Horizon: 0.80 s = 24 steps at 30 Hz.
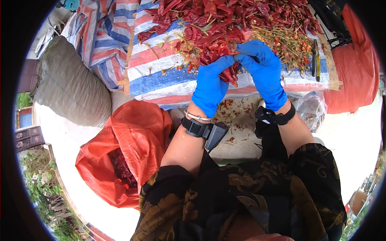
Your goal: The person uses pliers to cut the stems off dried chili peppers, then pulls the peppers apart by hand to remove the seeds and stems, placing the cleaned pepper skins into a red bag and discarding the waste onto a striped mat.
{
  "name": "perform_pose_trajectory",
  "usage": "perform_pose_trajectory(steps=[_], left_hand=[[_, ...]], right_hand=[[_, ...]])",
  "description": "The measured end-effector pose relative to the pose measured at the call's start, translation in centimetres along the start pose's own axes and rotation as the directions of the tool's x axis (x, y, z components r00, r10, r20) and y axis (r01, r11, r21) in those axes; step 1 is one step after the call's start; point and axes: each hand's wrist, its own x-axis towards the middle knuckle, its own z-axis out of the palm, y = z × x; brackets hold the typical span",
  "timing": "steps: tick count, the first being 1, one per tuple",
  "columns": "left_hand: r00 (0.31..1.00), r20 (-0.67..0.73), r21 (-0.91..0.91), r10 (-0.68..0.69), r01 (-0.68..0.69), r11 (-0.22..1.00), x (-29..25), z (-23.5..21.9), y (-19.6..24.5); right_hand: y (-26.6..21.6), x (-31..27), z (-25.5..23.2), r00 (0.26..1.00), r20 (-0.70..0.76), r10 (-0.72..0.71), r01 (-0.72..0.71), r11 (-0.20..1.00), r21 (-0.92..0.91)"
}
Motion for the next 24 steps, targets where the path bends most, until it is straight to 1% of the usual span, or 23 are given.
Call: perform_pose_trajectory(steps=[2, 4, 5, 6, 7, 8, 9, 10, 11, 13, 15, 16, 18, 19, 20, 22, 23, 24], left_hand=[[1.0, -0.002, 0.005, 0.006, -0.006, 1.0, -0.2, 0.5, 0.1], [0.998, -0.039, 0.149, 0.05, -0.043, 0.988, -0.4, 1.2, 0.3], [0.998, -0.039, 0.149, 0.051, -0.044, 0.988, -0.4, 1.1, 0.2], [0.997, -0.03, 0.194, 0.072, -0.064, 0.979, -0.3, 0.8, 0.1], [0.996, -0.021, 0.238, 0.092, -0.084, 0.968, -0.2, 0.7, 0.0], [0.996, -0.021, 0.239, 0.092, -0.085, 0.967, -0.1, 0.5, 0.0], [0.99, -0.027, 0.275, 0.136, -0.124, 0.953, 0.0, 0.5, 0.1], [0.983, -0.032, 0.312, 0.18, -0.161, 0.936, 0.0, 0.5, 0.2], [0.983, -0.03, 0.311, 0.179, -0.161, 0.937, -0.1, 0.6, 0.2], [0.968, -0.06, 0.4, 0.245, -0.202, 0.894, -0.2, 1.3, 0.5], [0.961, -0.074, 0.413, 0.267, -0.214, 0.885, 0.0, 1.1, 0.4], [0.953, -0.09, 0.428, 0.29, -0.226, 0.875, 0.1, 0.9, 0.3], [0.956, -0.077, 0.431, 0.283, -0.224, 0.874, 0.1, 0.5, 0.4], [0.959, -0.063, 0.436, 0.275, -0.222, 0.872, 0.1, 0.3, 0.5], [0.959, -0.062, 0.437, 0.277, -0.223, 0.871, 0.0, 0.1, 0.6], [0.957, -0.047, 0.478, 0.285, -0.229, 0.848, -0.1, -0.1, 0.6], [0.957, -0.046, 0.479, 0.285, -0.229, 0.847, -0.1, 0.0, 0.7], [0.961, -0.052, 0.455, 0.27, -0.218, 0.863, -0.1, 0.0, 0.9]], right_hand=[[0.3, 0.1, -0.1, 1.0, -0.002, 0.005, -0.005, 1.0, 0.008], [0.4, 0.2, -0.3, 1.0, -0.004, 0.01, -0.01, 1.0, 0.014], [0.4, 0.1, -0.3, 0.999, 0.0, 0.039, -0.039, 0.999, 0.028], [0.4, 0.2, -0.2, 0.998, 0.005, 0.068, -0.068, 0.997, 0.042], [0.2, 0.3, -0.2, 0.998, 0.007, 0.067, -0.067, 0.997, 0.042], [0.0, 0.4, -0.3, 0.997, 0.02, 0.071, -0.071, 0.997, 0.002], [-0.2, 0.6, -0.3, 0.997, 0.033, 0.076, -0.075, 0.996, -0.038], [-0.2, 0.7, -0.5, 0.997, 0.033, 0.076, -0.074, 0.996, -0.039], [-0.1, 0.9, -0.8, 0.997, 0.059, 0.054, -0.051, 0.997, -0.053], [-0.5, 1.6, -1.9, 0.996, 0.083, 0.03, -0.025, 0.997, -0.071], [-1.2, 2.5, -3.7, 0.999, -0.04, 0.035, -0.042, 0.975, -0.216], [-0.6, 2.9, -5.1, 0.988, -0.153, 0.012, -0.056, 0.956, -0.288], [-0.2, 3.6, -8.4, 0.965, -0.258, -0.038, -0.111, 0.836, -0.537], [0.1, 3.7, -10.5, 0.964, -0.232, -0.126, -0.091, 0.666, -0.74], [0.5, 3.8, -12.8, 0.961, -0.184, -0.205, -0.075, 0.448, -0.891], [2.4, 3.1, -17.5, 0.952, -0.196, -0.236, -0.135, 0.252, -0.958], [2.7, 2.6, -19.0, 0.951, -0.198, -0.236, -0.136, 0.253, -0.958], [2.8, 2.1, -20.1, 0.944, -0.281, -0.172, -0.254, 0.163, -0.953]])
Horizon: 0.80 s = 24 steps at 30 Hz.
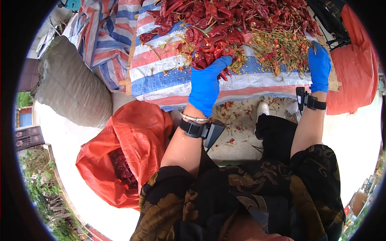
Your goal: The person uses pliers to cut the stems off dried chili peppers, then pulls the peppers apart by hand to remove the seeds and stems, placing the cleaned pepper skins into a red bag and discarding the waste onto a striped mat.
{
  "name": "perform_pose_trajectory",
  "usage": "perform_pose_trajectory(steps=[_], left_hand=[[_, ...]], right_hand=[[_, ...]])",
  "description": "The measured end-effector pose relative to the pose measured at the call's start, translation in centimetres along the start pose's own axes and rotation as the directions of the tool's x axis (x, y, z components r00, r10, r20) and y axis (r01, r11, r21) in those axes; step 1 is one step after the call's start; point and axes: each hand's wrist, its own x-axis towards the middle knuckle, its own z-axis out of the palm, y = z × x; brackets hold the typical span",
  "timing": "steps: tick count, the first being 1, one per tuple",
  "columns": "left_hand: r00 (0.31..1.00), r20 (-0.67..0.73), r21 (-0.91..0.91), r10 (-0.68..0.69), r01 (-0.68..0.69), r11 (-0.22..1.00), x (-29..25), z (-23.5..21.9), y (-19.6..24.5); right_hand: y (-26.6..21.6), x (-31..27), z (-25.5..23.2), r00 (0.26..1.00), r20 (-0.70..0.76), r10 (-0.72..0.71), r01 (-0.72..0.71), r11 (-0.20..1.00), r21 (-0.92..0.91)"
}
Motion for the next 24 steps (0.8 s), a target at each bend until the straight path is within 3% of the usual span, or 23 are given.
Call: perform_pose_trajectory(steps=[1, 2, 4, 8, 11, 14, 16, 17, 19, 20, 21, 23, 24], left_hand=[[1.0, 0.002, -0.026, -0.017, 0.017, 1.0, 0.0, 0.0, 0.1], [1.0, 0.003, -0.024, -0.018, 0.018, 1.0, 0.0, 0.0, 0.1], [1.0, -0.02, -0.051, 0.009, -0.01, 0.999, 0.0, -0.1, 0.2], [1.0, -0.004, -0.079, 0.022, -0.022, 0.997, 0.0, 0.0, 0.2], [0.999, 0.042, -0.118, 0.024, -0.019, 0.993, -0.2, 0.4, 0.7], [0.992, 0.021, -0.005, 0.122, -0.122, 0.993, 0.1, 0.5, 0.2], [0.994, -0.061, -0.147, 0.086, -0.094, 0.985, 0.4, 0.5, 0.3], [0.995, -0.06, -0.141, 0.085, -0.093, 0.986, 0.5, 0.3, 0.2], [0.967, -0.002, 0.141, 0.253, -0.251, 0.958, 0.6, -0.1, -0.2], [0.968, -0.004, 0.143, 0.252, -0.249, 0.958, 0.7, -0.2, -0.3], [0.966, -0.012, 0.147, 0.257, -0.253, 0.956, 0.8, -0.2, -0.4], [0.965, -0.027, 0.153, 0.26, -0.253, 0.955, 0.9, -0.1, -0.4], [0.968, -0.03, 0.123, 0.249, -0.244, 0.962, 0.9, 0.1, -0.3]], right_hand=[[1.0, -0.2, -0.1, 0.994, 0.042, 0.097, -0.092, 0.989, -0.117], [2.0, -0.5, 0.0, 0.994, 0.042, 0.1, -0.094, 0.989, -0.116], [3.5, -1.1, 0.4, 0.94, 0.166, 0.297, -0.255, 0.938, -0.234], [6.0, -2.1, 1.7, 0.893, 0.245, 0.377, -0.367, 0.926, -0.088], [6.9, -2.2, 2.4, 0.934, 0.11, 0.341, -0.339, 0.94, -0.032], [8.3, -2.3, 3.1, 0.943, 0.016, 0.332, -0.331, 0.943, -0.044], [6.6, -1.5, 1.9, 0.858, 0.207, 0.47, -0.461, 0.883, -0.091], [7.1, -1.5, 2.0, 0.856, 0.209, 0.472, -0.465, 0.881, -0.088], [7.4, -1.4, 1.7, 0.935, 0.079, 0.346, -0.355, 0.919, 0.174], [7.6, -1.3, 1.6, 0.959, -0.017, 0.282, -0.273, 0.939, 0.21], [6.3, -1.0, 0.4, 0.959, -0.016, 0.282, -0.272, 0.939, 0.211], [3.5, -0.3, -2.3, 0.959, -0.21, 0.189, -0.123, 0.948, 0.293], [2.3, 0.2, -3.2, 0.961, -0.203, 0.188, -0.123, 0.948, 0.294]])
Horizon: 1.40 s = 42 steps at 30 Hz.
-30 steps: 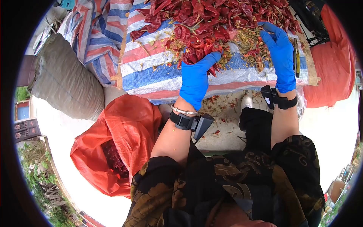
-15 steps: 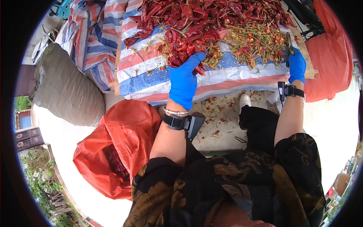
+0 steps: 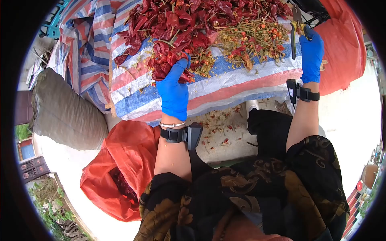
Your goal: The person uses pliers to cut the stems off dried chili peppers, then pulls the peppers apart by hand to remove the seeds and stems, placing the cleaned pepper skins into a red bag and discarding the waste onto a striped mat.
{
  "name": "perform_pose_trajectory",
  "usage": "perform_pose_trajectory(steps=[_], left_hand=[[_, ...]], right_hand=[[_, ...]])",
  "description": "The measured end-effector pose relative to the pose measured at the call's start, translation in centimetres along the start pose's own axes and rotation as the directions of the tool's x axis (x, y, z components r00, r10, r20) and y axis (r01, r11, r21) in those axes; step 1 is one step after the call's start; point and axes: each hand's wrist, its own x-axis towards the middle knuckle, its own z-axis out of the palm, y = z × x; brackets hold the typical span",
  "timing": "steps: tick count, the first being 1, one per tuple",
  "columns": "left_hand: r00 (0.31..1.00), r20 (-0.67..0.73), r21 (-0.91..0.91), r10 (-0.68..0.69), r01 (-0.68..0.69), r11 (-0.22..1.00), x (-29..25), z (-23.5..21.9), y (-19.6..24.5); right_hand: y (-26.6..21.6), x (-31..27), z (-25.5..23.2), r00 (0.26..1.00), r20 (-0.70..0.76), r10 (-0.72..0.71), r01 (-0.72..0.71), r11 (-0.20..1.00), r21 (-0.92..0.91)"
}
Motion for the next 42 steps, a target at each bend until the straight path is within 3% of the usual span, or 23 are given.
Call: perform_pose_trajectory(steps=[2, 3, 4, 5, 6, 8, 9, 11, 13, 14, 15, 16, 17, 19, 22, 24, 27, 31, 32, 33, 36, 39, 42], left_hand=[[1.0, -0.006, -0.023, -0.027, 0.027, 0.999, -0.2, 0.0, 0.0], [0.999, 0.008, -0.03, -0.037, 0.037, 0.999, -0.1, -0.1, 0.0], [0.999, 0.023, -0.037, -0.043, 0.044, 0.998, 0.0, -0.2, 0.0], [0.998, 0.022, -0.031, -0.051, 0.051, 0.998, -0.1, -0.3, 0.0], [0.997, 0.041, -0.05, -0.065, 0.067, 0.997, -0.1, -0.4, 0.1], [0.995, 0.055, -0.062, -0.082, 0.086, 0.994, 0.0, -0.5, 0.3], [0.989, 0.038, -0.177, -0.143, 0.148, 0.973, 0.1, -0.5, 0.4], [0.98, 0.016, -0.282, -0.199, 0.195, 0.939, 0.4, -0.7, 0.4], [0.972, -0.022, -0.37, -0.236, 0.211, 0.905, 0.3, -0.9, 0.4], [0.984, -0.027, -0.177, -0.178, 0.17, 0.969, 0.3, -1.5, -0.1], [0.985, -0.044, -0.162, -0.166, 0.157, 0.974, 0.3, -1.9, -0.4], [0.994, -0.022, -0.086, -0.11, 0.108, 0.99, 0.4, -2.1, -0.6], [0.998, 0.007, -0.012, -0.06, 0.06, 0.998, 0.4, -2.3, -0.8], [1.0, 0.011, -0.021, 0.007, -0.007, 1.0, 0.4, -2.0, -0.5], [0.992, -0.063, -0.279, -0.11, 0.088, 0.956, 0.4, -1.5, 0.5], [0.992, -0.086, -0.288, -0.097, 0.069, 0.955, 0.4, -1.0, 1.0], [0.987, -0.123, -0.306, -0.101, 0.059, 0.95, 0.4, -1.1, 1.1], [0.99, -0.128, -0.225, -0.063, 0.033, 0.974, 0.3, -1.4, 1.2], [0.993, -0.115, -0.181, -0.012, -0.01, 0.983, 0.2, -1.4, 1.2], [0.993, -0.116, -0.179, -0.009, -0.012, 0.984, 0.2, -1.4, 1.1], [0.988, -0.145, -0.328, -0.059, 0.009, 0.945, 0.4, -1.8, 0.9], [0.989, -0.107, -0.435, -0.105, 0.048, 0.899, 0.5, -2.2, 0.7], [0.987, -0.126, -0.435, -0.097, 0.032, 0.9, 0.5, -2.4, 0.6]], right_hand=[[-2.5, 0.3, -0.9, 0.983, -0.184, -0.03, 0.069, 0.975, 0.211], [-4.1, 0.2, -1.5, 0.984, -0.175, -0.025, 0.062, 0.976, 0.21], [-5.8, 0.1, -2.3, 0.974, 0.11, 0.197, -0.222, 0.922, 0.316], [-7.1, -0.4, -2.7, 0.839, 0.401, 0.367, -0.506, 0.797, 0.33], [-8.1, -0.9, -2.6, 0.836, 0.403, 0.371, -0.511, 0.794, 0.329], [-9.5, -1.8, -2.3, 0.653, 0.747, 0.12, -0.645, 0.606, 0.466], [-9.5, -2.3, -1.9, 0.65, 0.751, 0.117, -0.648, 0.602, 0.467], [-9.6, -3.5, -0.7, 0.63, 0.771, 0.091, -0.528, 0.778, 0.34], [-11.8, -5.0, -0.5, 0.63, 0.763, 0.145, -0.531, 0.797, 0.288], [-12.5, -5.8, 0.0, 0.645, 0.764, 0.019, -0.522, 0.741, 0.422], [-13.2, -6.4, 0.3, 0.662, 0.743, -0.103, -0.51, 0.665, 0.546], [-14.0, -6.7, 0.5, 0.553, 0.815, -0.172, -0.695, 0.444, 0.566], [-14.9, -7.2, 0.5, 0.55, 0.814, -0.185, -0.697, 0.434, 0.57], [-16.1, -8.1, 0.0, 0.334, 0.882, -0.331, -0.926, 0.059, 0.373], [-17.0, -8.5, -0.5, 0.282, 0.84, -0.464, -0.94, 0.041, 0.338], [-16.8, -9.4, 0.0, 0.253, 0.792, -0.555, -0.957, -0.021, 0.29], [-16.3, -10.3, -0.3, 0.271, 0.823, -0.499, -0.944, 0.03, 0.329], [-18.7, -10.3, -2.0, 0.262, 0.794, -0.549, -0.965, -0.134, 0.226], [-17.5, -10.0, -0.4, 0.236, 0.613, -0.754, -0.962, -0.091, 0.259], [-17.6, -9.9, -0.5, 0.237, 0.611, -0.756, -0.961, -0.092, 0.259], [-19.0, -8.9, -1.6, 0.122, 0.805, -0.58, -0.929, 0.22, 0.299], [-18.7, -9.1, -0.9, 0.034, 0.845, -0.534, -0.888, 0.371, 0.271], [-18.7, -9.9, -0.9, 0.0, 0.884, -0.467, -0.949, 0.279, 0.147]])
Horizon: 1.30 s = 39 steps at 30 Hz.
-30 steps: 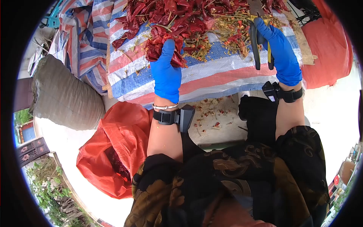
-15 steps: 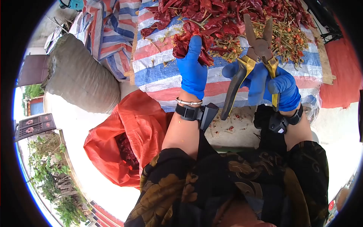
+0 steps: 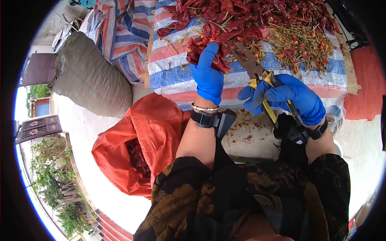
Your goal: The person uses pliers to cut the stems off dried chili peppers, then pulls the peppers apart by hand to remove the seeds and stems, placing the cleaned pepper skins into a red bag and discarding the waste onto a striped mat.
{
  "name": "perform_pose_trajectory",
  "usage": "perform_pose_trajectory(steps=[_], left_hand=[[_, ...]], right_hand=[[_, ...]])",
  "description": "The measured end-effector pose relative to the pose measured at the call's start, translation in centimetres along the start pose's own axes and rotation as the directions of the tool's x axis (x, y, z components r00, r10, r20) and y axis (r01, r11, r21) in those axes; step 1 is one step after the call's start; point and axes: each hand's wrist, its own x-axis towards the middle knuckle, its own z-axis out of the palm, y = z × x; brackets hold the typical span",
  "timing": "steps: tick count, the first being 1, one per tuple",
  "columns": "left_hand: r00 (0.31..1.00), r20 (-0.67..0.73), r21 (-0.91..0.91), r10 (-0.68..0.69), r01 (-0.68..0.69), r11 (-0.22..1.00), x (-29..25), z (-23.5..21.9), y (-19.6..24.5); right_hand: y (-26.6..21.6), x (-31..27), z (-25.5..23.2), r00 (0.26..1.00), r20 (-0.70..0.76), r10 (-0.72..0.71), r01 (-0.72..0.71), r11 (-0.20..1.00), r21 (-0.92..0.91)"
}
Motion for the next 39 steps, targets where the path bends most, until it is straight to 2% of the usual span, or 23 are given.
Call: perform_pose_trajectory(steps=[3, 6, 8, 14, 15, 17, 24, 27, 30, 32, 34, 36, 39], left_hand=[[1.0, 0.028, 0.023, 0.002, -0.002, 1.0, 0.0, 0.0, 0.3], [0.999, 0.042, 0.066, 0.023, -0.026, 0.997, 0.2, -0.6, -0.1], [0.988, 0.079, 0.21, 0.133, -0.147, 0.966, 0.2, -1.0, -0.5], [0.998, 0.044, 0.117, 0.034, -0.038, 0.992, -0.2, 0.0, 0.2], [0.999, 0.041, 0.119, 0.034, -0.038, 0.992, -0.3, 0.3, 0.3], [0.99, 0.045, 0.232, 0.133, -0.14, 0.963, -0.3, 0.9, 0.3], [0.994, -0.041, 0.24, 0.101, -0.088, 0.967, 0.0, 0.6, 0.2], [0.996, 0.006, 0.263, 0.089, -0.088, 0.961, 0.0, 0.3, 0.3], [0.994, 0.027, 0.296, 0.103, -0.107, 0.949, -0.1, 0.5, 0.5], [0.99, 0.078, 0.387, 0.119, -0.14, 0.911, 0.0, 0.3, 0.6], [0.987, 0.088, 0.403, 0.135, -0.16, 0.901, -0.3, 0.8, 0.8], [0.983, 0.098, 0.42, 0.152, -0.18, 0.889, -0.4, 1.3, 1.0], [0.979, 0.069, 0.459, 0.194, -0.204, 0.865, -0.5, 1.4, 0.9]], right_hand=[[-0.8, -0.2, 0.6, 0.999, -0.006, 0.052, -0.051, 0.997, 0.061], [-0.5, -0.1, 0.3, 0.999, 0.019, 0.038, -0.04, 0.996, 0.08], [-0.5, -0.1, 0.1, 0.999, 0.028, 0.04, -0.042, 0.997, 0.067], [-0.7, -0.4, 0.1, 0.995, 0.007, 0.096, -0.096, 0.991, 0.097], [-0.6, -0.4, 0.2, 0.994, -0.004, 0.111, -0.11, 0.99, 0.092], [-0.5, -0.3, 0.2, 0.993, -0.008, 0.119, -0.118, 0.99, 0.079], [-0.2, -0.2, 0.5, 0.99, 0.01, 0.139, -0.14, 0.988, 0.071], [0.4, -0.1, 0.1, 0.989, -0.004, 0.149, -0.149, 0.989, 0.022], [0.8, 0.0, 0.2, 0.992, 0.032, 0.121, -0.123, 0.99, 0.071], [0.8, 0.1, 0.1, 0.99, 0.044, 0.136, -0.138, 0.989, 0.055], [0.9, 0.1, 0.1, 0.987, 0.055, 0.15, -0.152, 0.988, 0.04], [1.2, 0.1, 0.4, 0.99, 0.084, 0.114, -0.13, 0.968, 0.216], [1.1, 0.1, 0.5, 0.987, 0.09, 0.131, -0.149, 0.958, 0.244]])
